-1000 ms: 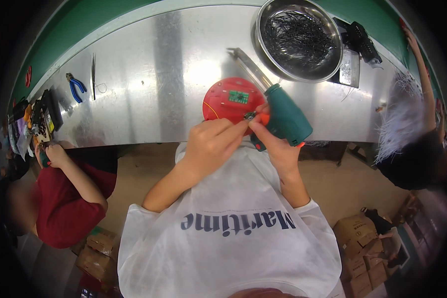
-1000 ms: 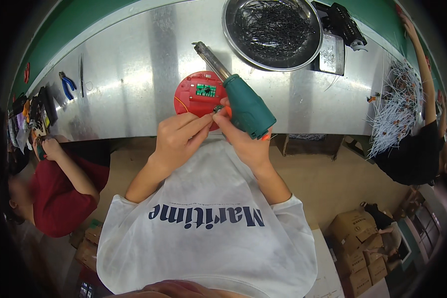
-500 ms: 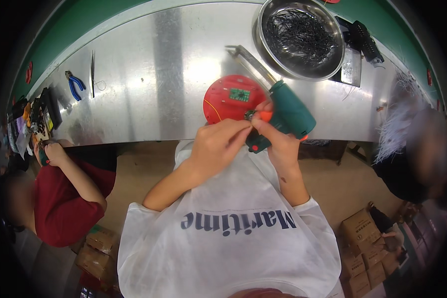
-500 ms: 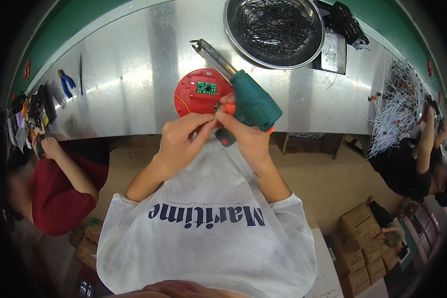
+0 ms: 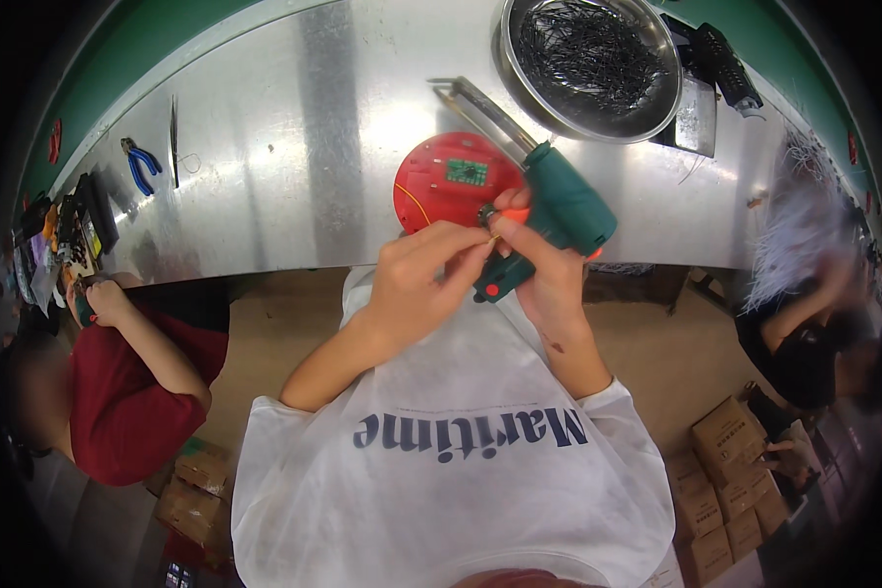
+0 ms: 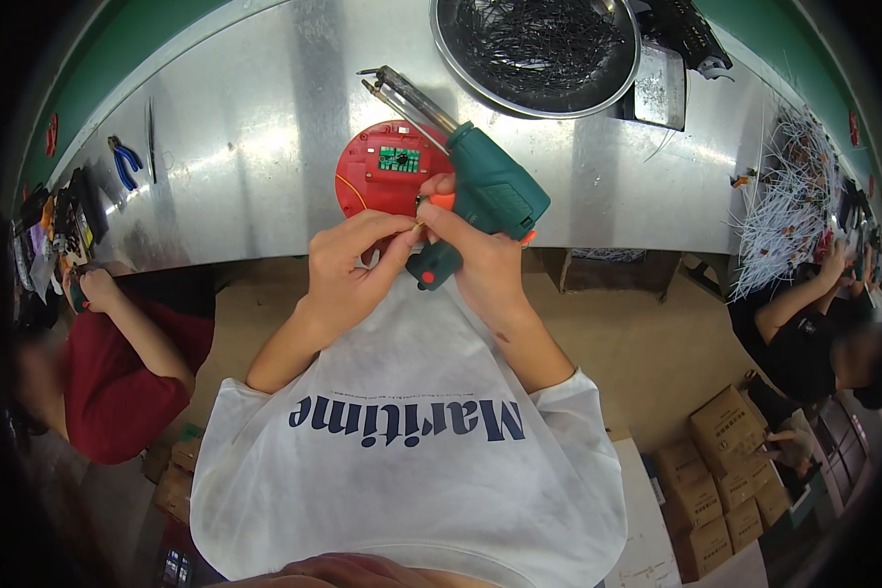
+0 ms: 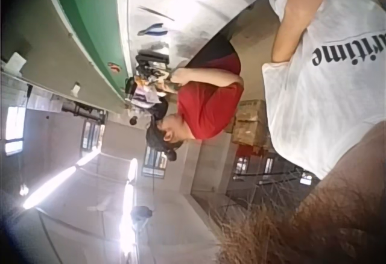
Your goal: Soldering components and wires onto a circuit board at a factory assembly line.
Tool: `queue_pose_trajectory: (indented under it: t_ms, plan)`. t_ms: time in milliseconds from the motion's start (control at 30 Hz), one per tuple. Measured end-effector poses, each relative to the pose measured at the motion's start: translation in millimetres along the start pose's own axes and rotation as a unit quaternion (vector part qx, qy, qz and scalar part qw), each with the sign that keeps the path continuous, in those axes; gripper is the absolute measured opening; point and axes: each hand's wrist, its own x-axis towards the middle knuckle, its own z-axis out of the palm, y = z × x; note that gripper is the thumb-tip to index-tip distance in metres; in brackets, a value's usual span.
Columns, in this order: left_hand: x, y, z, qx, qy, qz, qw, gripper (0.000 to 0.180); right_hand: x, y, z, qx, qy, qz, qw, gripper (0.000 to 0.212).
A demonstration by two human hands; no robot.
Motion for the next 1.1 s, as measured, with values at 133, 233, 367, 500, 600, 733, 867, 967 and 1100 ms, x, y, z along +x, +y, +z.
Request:
queue_pose_trajectory:
  t_ms: [133,233,367,500,600,733,867,967,1100]
  plan:
    - [1.6,3.3,0.1,0.005,0.006,-0.002,1.000,0.011,-1.3,0.8,3.1,0.015,0.002,0.008,1.000,0.028]
    - [0.1,6.0,2.4,0.022,0.020,-0.009,1.000,0.011,-1.6,2.5,3.4,0.020,0.009,0.009,1.000,0.028]
    - [-3.0,-0.7,8.8,0.033,0.071,0.027,0.997,0.012,-2.2,7.2,3.0,0.014,0.024,-0.015,1.000,0.027]
    - [-3.0,-6.9,3.9,0.049,0.060,0.054,0.996,0.013,-1.6,7.9,-1.6,0.020,0.009,-0.030,0.999,0.023]
    - [2.5,-7.1,-0.2,0.095,0.057,0.007,0.994,0.017,-2.2,4.1,-11.5,0.010,0.007,-0.054,0.998,0.018]
    - [13.2,-23.4,6.4,0.089,0.145,0.004,0.985,0.011,-13.7,-9.8,-32.7,-0.088,-0.010,-0.080,0.993,0.019]
    - [15.6,-26.2,9.6,0.077,0.153,-0.014,0.985,0.007,-28.8,-16.9,-52.3,-0.171,-0.032,-0.067,0.983,0.015]
    - [17.7,-24.7,10.5,0.077,0.154,-0.023,0.985,0.007,-35.5,-22.5,-64.7,-0.240,-0.038,-0.047,0.969,0.013]
    - [20.8,-22.1,9.0,0.067,0.149,-0.037,0.986,0.007,-40.5,-16.2,-85.5,-0.295,-0.030,-0.068,0.953,0.029]
